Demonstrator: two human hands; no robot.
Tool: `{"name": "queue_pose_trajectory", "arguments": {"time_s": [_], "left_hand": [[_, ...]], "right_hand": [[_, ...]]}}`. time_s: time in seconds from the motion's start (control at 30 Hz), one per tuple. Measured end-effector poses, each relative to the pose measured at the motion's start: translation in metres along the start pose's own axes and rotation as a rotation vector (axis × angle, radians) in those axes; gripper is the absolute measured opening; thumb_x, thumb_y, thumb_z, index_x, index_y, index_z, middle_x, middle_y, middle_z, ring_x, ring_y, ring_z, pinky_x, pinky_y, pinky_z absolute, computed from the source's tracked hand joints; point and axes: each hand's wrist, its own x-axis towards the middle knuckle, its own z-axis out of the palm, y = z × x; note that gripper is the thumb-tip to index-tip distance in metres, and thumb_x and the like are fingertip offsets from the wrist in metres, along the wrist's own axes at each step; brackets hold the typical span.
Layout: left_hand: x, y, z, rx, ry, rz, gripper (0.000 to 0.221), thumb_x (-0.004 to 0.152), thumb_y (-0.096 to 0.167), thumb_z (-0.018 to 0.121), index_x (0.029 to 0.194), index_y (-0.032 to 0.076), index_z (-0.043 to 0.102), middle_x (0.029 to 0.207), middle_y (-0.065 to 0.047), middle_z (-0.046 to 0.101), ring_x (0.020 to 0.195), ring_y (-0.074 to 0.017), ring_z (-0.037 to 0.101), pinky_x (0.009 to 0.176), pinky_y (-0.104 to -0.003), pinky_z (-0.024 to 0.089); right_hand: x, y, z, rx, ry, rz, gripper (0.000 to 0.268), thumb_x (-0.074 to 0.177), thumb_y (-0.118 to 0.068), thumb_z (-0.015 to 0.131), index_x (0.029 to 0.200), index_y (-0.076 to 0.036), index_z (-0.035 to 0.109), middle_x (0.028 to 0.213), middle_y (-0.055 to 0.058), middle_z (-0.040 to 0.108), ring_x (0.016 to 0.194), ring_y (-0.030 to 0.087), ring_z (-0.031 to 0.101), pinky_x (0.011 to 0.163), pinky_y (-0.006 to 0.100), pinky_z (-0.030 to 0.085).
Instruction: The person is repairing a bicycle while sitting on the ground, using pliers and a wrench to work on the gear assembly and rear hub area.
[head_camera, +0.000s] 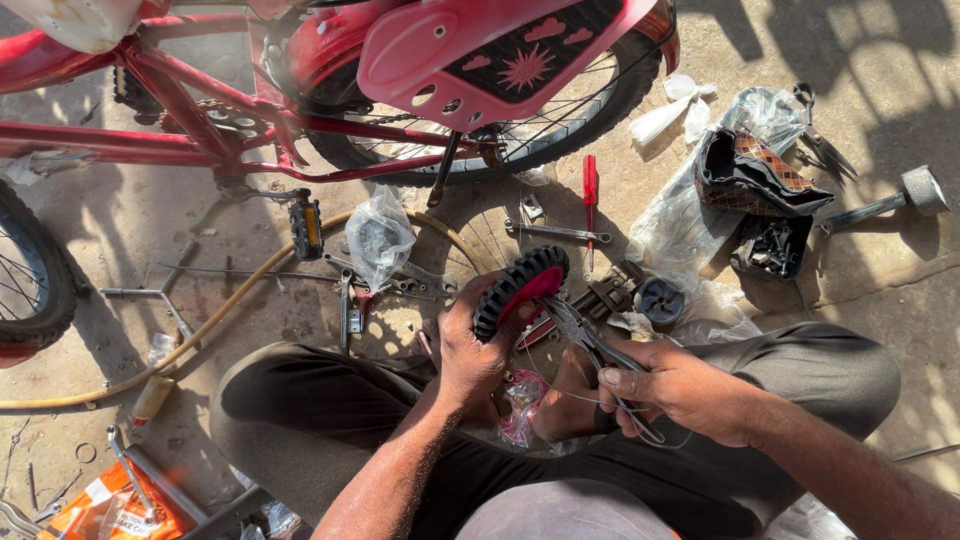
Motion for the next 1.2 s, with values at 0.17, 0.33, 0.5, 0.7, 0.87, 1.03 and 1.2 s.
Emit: {"name": "queue_pose_trajectory", "arguments": {"time_s": [0.17, 0.33, 0.5, 0.7, 0.87, 1.03, 1.2], "left_hand": [[-0.001, 0.0, 0.0, 0.004, -0.006, -0.009, 0.042, 0.092, 0.023, 0.08, 0.123, -0.001, 0.066, 0.101, -0.014, 0.079, 0.09, -0.0201, 0.079, 0.077, -0.031, 0.063], [-0.001, 0.0, -0.001, 0.02, -0.009, 0.017, 0.042, 0.092, 0.023, 0.08, 0.123, -0.001, 0.066, 0.103, -0.015, 0.077, 0.09, -0.0202, 0.078, 0.077, -0.031, 0.062], [0.0, 0.001, -0.001, -0.009, -0.035, -0.03, 0.042, 0.093, 0.025, 0.079, 0.124, -0.001, 0.067, 0.102, -0.014, 0.078, 0.09, -0.0191, 0.078, 0.076, -0.031, 0.063], [0.001, 0.002, 0.0, 0.019, -0.039, -0.008, 0.04, 0.093, 0.023, 0.079, 0.123, -0.001, 0.067, 0.103, -0.014, 0.077, 0.09, -0.0197, 0.078, 0.076, -0.031, 0.062], [0.002, -0.002, -0.001, 0.165, -0.067, -0.024, 0.041, 0.089, 0.021, 0.081, 0.121, 0.0, 0.067, 0.104, -0.016, 0.076, 0.09, -0.0225, 0.078, 0.075, -0.033, 0.061], [0.004, -0.012, 0.005, 0.324, -0.121, 0.048, 0.037, 0.089, 0.02, 0.08, 0.118, 0.0, 0.068, 0.103, -0.017, 0.076, 0.087, -0.0248, 0.076, 0.071, -0.035, 0.059], [0.01, -0.021, 0.002, 0.174, -0.19, -0.318, 0.043, 0.091, 0.032, 0.076, 0.122, 0.002, 0.068, 0.097, -0.013, 0.08, 0.081, -0.0189, 0.079, 0.07, -0.032, 0.062]], "right_hand": [[-0.001, -0.004, 0.001, -0.047, 0.031, 0.017, 0.055, 0.09, -0.057, 0.057, 0.126, -0.017, 0.066, 0.082, 0.004, 0.066, 0.072, 0.015, 0.068, 0.07, 0.036, 0.055], [-0.003, -0.008, 0.002, -0.04, 0.018, 0.01, 0.055, 0.091, -0.05, 0.056, 0.13, -0.014, 0.066, 0.084, 0.003, 0.067, 0.073, 0.015, 0.068, 0.071, 0.035, 0.056], [-0.004, -0.008, 0.002, -0.035, 0.003, -0.011, 0.05, 0.093, -0.048, 0.055, 0.125, -0.01, 0.066, 0.084, 0.003, 0.067, 0.074, 0.015, 0.069, 0.072, 0.036, 0.057], [-0.001, -0.003, 0.0, -0.082, 0.015, -0.024, 0.051, 0.094, -0.05, 0.052, 0.126, -0.011, 0.059, 0.077, 0.004, 0.058, 0.068, 0.017, 0.061, 0.06, 0.041, 0.055], [0.004, 0.012, -0.004, -0.947, 0.493, -0.741, 0.057, 0.086, -0.02, 0.064, 0.139, -0.002, 0.053, 0.091, 0.007, 0.06, 0.079, 0.021, 0.06, 0.064, 0.036, 0.052], [0.022, 0.018, -0.026, -1.482, 0.852, -0.828, 0.053, 0.079, -0.005, 0.068, 0.132, -0.007, 0.059, 0.075, 0.01, 0.053, 0.067, 0.025, 0.058, 0.056, 0.042, 0.049], [0.039, 0.028, -0.033, -0.712, 0.698, -0.556, 0.03, 0.096, -0.025, 0.067, 0.117, -0.006, 0.059, 0.083, 0.008, 0.065, 0.079, 0.021, 0.064, 0.071, 0.038, 0.049]]}}
